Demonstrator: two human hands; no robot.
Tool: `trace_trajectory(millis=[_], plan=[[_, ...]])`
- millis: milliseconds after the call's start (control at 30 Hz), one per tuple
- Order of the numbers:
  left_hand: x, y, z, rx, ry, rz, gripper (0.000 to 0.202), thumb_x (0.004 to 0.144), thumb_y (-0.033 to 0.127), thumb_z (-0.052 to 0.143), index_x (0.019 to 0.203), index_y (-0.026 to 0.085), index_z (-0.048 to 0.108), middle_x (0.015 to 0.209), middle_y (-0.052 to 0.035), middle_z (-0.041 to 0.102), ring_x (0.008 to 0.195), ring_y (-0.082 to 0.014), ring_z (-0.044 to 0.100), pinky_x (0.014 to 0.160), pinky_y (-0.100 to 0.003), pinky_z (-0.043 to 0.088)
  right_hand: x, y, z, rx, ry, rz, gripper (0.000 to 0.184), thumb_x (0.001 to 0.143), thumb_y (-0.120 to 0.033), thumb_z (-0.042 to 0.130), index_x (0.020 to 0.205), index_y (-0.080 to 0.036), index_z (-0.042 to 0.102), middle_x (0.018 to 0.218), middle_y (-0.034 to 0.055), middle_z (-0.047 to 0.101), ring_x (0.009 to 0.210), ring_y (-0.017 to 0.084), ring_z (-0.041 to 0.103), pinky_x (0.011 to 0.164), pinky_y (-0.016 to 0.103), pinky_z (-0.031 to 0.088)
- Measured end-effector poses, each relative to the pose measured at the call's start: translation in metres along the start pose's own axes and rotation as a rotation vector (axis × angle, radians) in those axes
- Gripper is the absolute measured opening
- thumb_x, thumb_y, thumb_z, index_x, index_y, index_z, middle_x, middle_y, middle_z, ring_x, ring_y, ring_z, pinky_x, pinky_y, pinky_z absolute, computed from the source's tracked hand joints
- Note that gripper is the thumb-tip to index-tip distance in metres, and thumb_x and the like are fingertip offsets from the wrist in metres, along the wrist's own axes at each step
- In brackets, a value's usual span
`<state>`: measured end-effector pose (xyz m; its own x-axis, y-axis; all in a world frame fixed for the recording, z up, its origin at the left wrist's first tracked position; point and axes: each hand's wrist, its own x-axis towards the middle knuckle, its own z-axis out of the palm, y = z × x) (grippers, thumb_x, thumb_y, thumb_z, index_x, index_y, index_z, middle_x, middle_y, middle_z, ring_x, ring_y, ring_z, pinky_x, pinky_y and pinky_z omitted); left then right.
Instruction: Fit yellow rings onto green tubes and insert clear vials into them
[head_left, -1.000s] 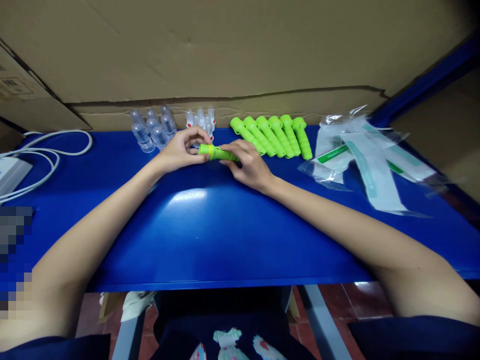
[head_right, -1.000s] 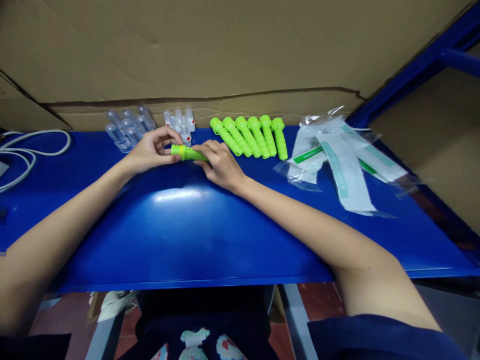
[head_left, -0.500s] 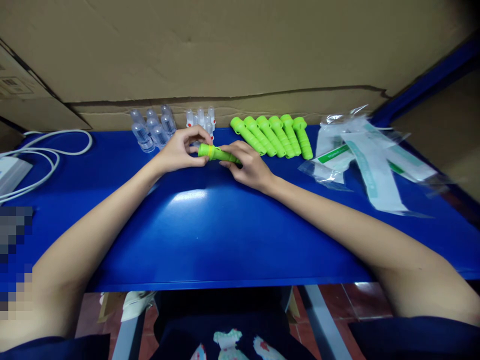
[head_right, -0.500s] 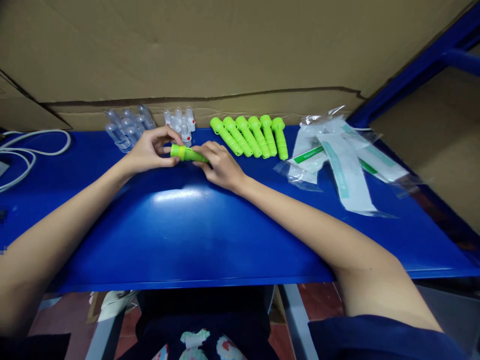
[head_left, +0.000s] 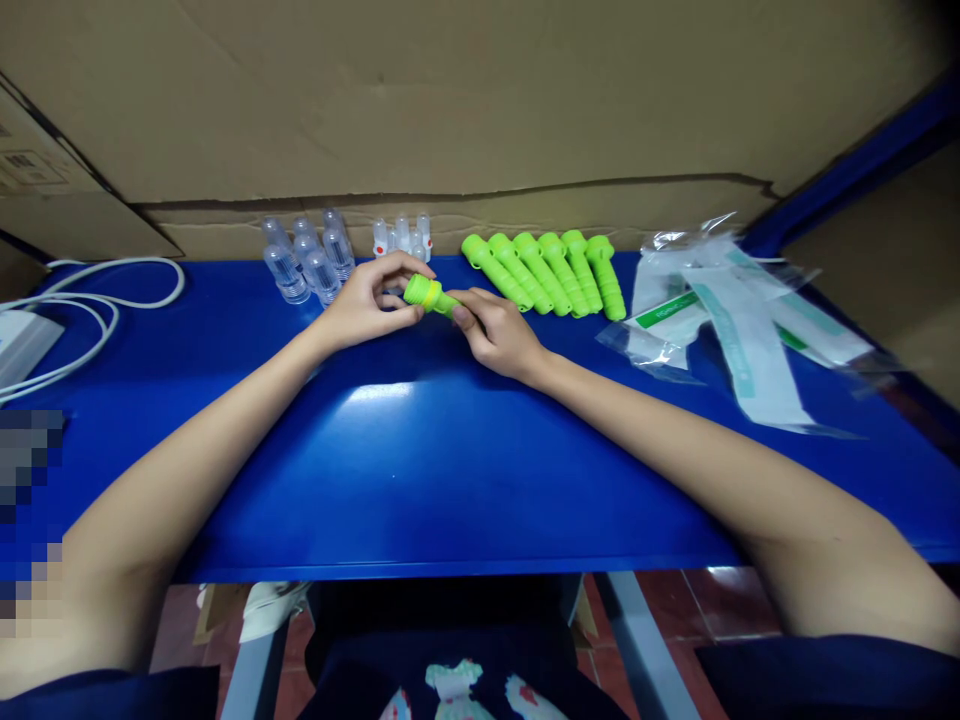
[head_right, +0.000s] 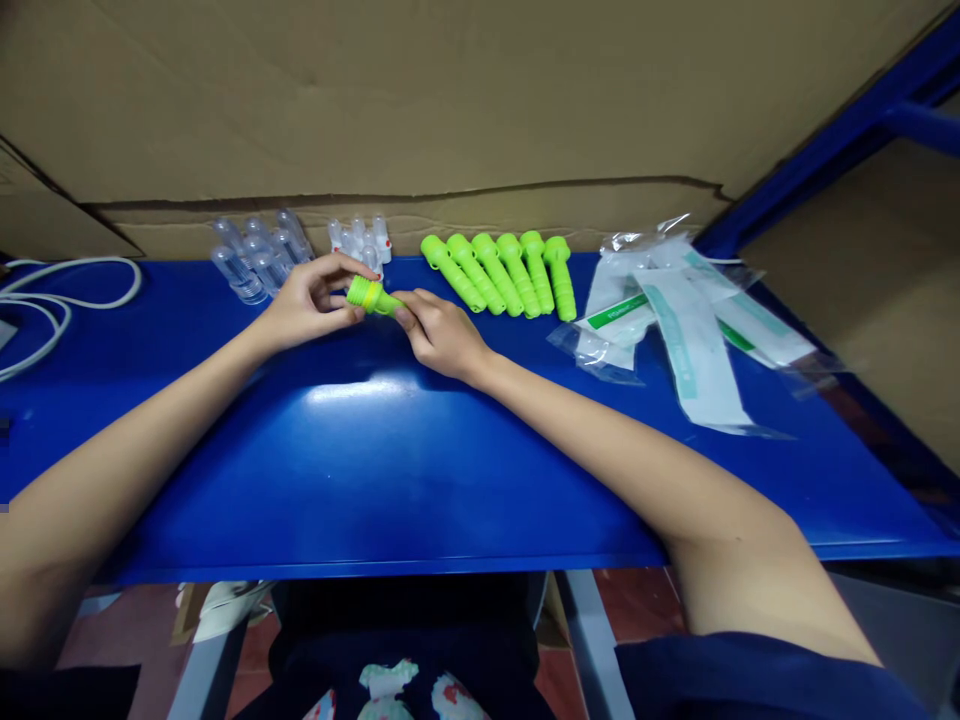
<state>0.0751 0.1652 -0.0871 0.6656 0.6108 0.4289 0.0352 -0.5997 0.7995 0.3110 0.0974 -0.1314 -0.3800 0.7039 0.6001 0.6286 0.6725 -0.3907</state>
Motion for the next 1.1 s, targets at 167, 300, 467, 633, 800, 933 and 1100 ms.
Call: trace_trajectory(millis=[167, 300, 467, 633, 800, 933, 1100], plan=[[-0.001, 0.001, 0.001, -0.019, 0.002, -0.025, 0.045, 0.079, 0.043, 0.086, 0.114, 0.019, 0.071, 0.12, -0.0094, 0.072, 0.1, -0.0185, 0.073, 0.072, -0.024, 0.063, 0.002, -0.003, -0.001, 0.048, -0.01, 0.023, 0.064, 0.112, -0.058, 0.024, 0.12, -0.015, 0.071, 0.099, 0.0128, 0.072, 0.09, 0.024, 0.068, 0.084, 0.038, 0.053], [-0.001, 0.003, 0.002, -0.011, 0.017, -0.037, 0.04, 0.08, 0.043, 0.084, 0.108, 0.018, 0.072, 0.112, -0.0088, 0.074, 0.095, -0.0187, 0.073, 0.068, -0.024, 0.062, 0.003, -0.004, -0.002, 0.05, -0.038, 0.028, 0.065, 0.112, -0.059, 0.024, 0.119, -0.014, 0.071, 0.097, 0.013, 0.072, 0.089, 0.024, 0.067, 0.083, 0.037, 0.053], [-0.002, 0.01, 0.003, 0.152, 0.032, -0.025, 0.039, 0.078, 0.039, 0.081, 0.109, 0.017, 0.073, 0.108, -0.008, 0.075, 0.096, -0.0172, 0.071, 0.071, -0.02, 0.059, 0.003, -0.003, -0.002, 0.037, -0.034, 0.025, 0.066, 0.112, -0.059, 0.024, 0.12, -0.014, 0.071, 0.098, 0.0134, 0.073, 0.087, 0.024, 0.067, 0.081, 0.037, 0.052], [0.001, 0.015, 0.005, 0.255, 0.045, 0.023, 0.032, 0.081, 0.036, 0.075, 0.107, 0.016, 0.073, 0.102, -0.0064, 0.075, 0.084, -0.0126, 0.066, 0.063, -0.017, 0.05, 0.002, 0.0, -0.002, 0.015, -0.024, 0.041, 0.07, 0.111, -0.062, 0.021, 0.118, -0.014, 0.072, 0.097, 0.0133, 0.073, 0.085, 0.024, 0.067, 0.08, 0.037, 0.052], [0.004, 0.013, 0.009, 0.366, 0.074, 0.1, 0.025, 0.079, 0.029, 0.075, 0.101, 0.018, 0.071, 0.093, -0.0031, 0.074, 0.072, -0.0111, 0.061, 0.068, -0.022, 0.051, 0.003, 0.001, 0.001, -0.032, 0.003, 0.098, 0.073, 0.11, -0.066, 0.02, 0.119, -0.016, 0.072, 0.105, 0.0145, 0.075, 0.093, 0.027, 0.069, 0.082, 0.039, 0.052], [0.002, 0.01, 0.01, 0.314, 0.075, 0.054, 0.031, 0.083, 0.031, 0.071, 0.112, 0.018, 0.072, 0.109, -0.0061, 0.077, 0.079, -0.0116, 0.065, 0.071, -0.021, 0.053, 0.005, -0.003, -0.002, -0.019, 0.008, 0.161, 0.08, 0.106, -0.075, 0.017, 0.11, -0.017, 0.071, 0.101, 0.0144, 0.075, 0.091, 0.027, 0.069, 0.079, 0.039, 0.05], [-0.001, 0.01, 0.007, 0.182, 0.015, 0.033, 0.048, 0.084, 0.036, 0.074, 0.127, 0.016, 0.071, 0.116, -0.0098, 0.078, 0.088, -0.0142, 0.072, 0.073, -0.021, 0.057, 0.007, -0.008, -0.008, 0.106, -0.017, 0.281, 0.073, 0.103, -0.081, 0.017, 0.09, -0.022, 0.059, 0.074, 0.0054, 0.068, 0.067, 0.02, 0.062, 0.069, 0.035, 0.044]])
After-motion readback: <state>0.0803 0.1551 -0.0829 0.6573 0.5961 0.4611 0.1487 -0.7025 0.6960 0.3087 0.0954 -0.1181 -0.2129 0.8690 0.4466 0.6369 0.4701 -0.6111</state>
